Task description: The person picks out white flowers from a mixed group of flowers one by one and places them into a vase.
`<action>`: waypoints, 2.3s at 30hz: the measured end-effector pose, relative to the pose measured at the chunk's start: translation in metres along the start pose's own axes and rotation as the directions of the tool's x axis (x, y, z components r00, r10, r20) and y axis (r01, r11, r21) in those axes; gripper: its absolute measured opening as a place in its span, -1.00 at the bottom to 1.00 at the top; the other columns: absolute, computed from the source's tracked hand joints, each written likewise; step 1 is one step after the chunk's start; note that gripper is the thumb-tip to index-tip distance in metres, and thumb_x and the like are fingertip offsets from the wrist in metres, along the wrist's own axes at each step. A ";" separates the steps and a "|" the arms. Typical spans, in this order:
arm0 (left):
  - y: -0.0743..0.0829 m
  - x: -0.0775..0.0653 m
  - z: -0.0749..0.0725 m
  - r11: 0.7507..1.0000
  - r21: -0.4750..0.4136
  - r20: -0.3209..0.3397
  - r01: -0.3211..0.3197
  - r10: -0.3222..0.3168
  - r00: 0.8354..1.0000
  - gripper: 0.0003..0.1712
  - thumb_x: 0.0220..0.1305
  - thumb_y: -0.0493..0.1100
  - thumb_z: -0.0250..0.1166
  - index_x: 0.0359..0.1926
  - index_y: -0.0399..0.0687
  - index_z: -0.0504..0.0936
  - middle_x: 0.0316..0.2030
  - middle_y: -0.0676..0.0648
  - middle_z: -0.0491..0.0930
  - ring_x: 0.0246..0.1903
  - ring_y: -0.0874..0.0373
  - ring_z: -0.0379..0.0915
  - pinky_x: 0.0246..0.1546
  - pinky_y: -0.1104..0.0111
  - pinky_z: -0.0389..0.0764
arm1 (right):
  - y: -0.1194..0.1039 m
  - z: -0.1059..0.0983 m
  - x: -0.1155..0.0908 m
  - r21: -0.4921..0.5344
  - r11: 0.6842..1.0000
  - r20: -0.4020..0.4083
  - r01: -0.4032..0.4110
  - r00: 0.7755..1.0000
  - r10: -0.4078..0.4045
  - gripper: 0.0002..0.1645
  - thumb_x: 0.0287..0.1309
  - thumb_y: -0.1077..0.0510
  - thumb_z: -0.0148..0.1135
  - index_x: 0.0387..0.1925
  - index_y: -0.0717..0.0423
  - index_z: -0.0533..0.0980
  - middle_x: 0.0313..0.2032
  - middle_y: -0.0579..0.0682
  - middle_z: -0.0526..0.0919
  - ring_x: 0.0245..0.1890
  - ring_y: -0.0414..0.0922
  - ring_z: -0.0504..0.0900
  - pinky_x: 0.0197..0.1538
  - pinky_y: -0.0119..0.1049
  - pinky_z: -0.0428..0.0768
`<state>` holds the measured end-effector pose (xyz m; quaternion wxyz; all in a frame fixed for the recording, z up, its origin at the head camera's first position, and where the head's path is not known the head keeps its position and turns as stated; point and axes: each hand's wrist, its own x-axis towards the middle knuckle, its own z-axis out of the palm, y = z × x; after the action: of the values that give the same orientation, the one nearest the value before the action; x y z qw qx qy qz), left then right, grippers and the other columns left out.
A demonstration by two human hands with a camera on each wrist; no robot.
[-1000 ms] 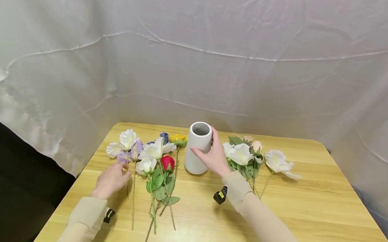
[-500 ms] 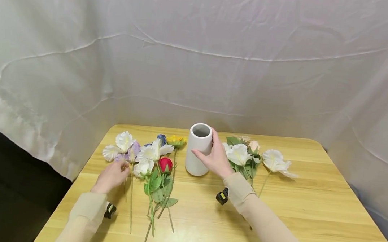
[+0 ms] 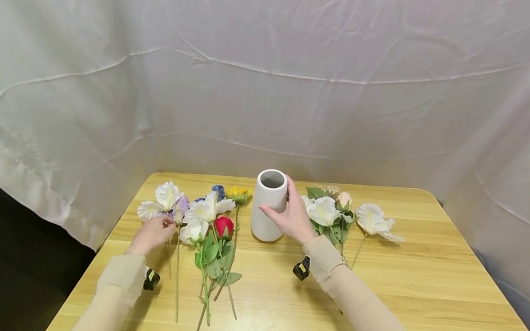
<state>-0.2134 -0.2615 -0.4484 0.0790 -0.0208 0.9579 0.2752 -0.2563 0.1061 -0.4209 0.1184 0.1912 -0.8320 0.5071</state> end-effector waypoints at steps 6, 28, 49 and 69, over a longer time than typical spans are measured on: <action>-0.001 0.005 -0.002 0.999 -0.027 0.010 0.024 -0.024 1.000 -0.49 0.46 -0.08 0.03 0.20 -0.41 0.50 0.17 -0.49 0.52 0.12 -0.44 0.48 0.06 -0.22 0.55 | 0.001 0.000 0.001 -0.017 1.000 -0.005 0.006 1.000 -0.006 0.12 0.03 0.00 0.56 0.51 -0.05 0.11 0.25 0.06 0.53 0.23 0.09 0.58 0.29 0.08 0.58; -0.008 0.002 -0.003 0.969 -0.247 -0.152 -0.007 -0.031 0.988 -0.59 0.45 -0.19 0.09 0.11 -0.42 0.62 -0.05 -0.40 0.70 -0.31 0.09 0.66 -0.44 0.46 0.53 | -0.001 -0.002 0.000 -0.015 1.000 0.005 -0.008 1.000 0.008 0.11 0.03 -0.01 0.56 0.50 -0.06 0.11 0.25 0.06 0.54 0.24 0.08 0.58 0.29 0.07 0.58; 0.022 -0.003 -0.016 0.874 -0.473 -0.421 -0.112 -0.112 0.900 -0.64 0.42 -0.16 0.20 0.12 -0.25 0.67 0.19 -0.28 0.62 -0.35 0.71 0.45 -0.29 0.72 0.56 | -0.001 -0.001 0.000 -0.014 1.000 0.003 -0.004 1.000 0.004 0.10 0.04 -0.01 0.55 0.50 -0.07 0.11 0.25 0.05 0.54 0.22 0.07 0.58 0.28 0.06 0.58; 0.119 0.008 -0.046 0.629 -0.635 -0.567 -0.447 0.013 0.823 -0.56 0.32 -0.33 0.27 0.19 -0.16 0.41 -0.26 0.28 0.67 -0.28 0.34 0.68 -0.17 0.59 0.65 | 0.001 0.000 -0.003 -0.023 1.000 0.007 -0.004 1.000 0.004 0.10 0.05 -0.02 0.54 0.50 -0.05 0.10 0.24 0.06 0.54 0.22 0.07 0.59 0.27 0.07 0.59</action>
<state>-0.2377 -0.1853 -0.3487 -0.2314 0.0044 0.7374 0.6345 -0.2540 0.1068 -0.4230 0.1163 0.1900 -0.8386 0.4971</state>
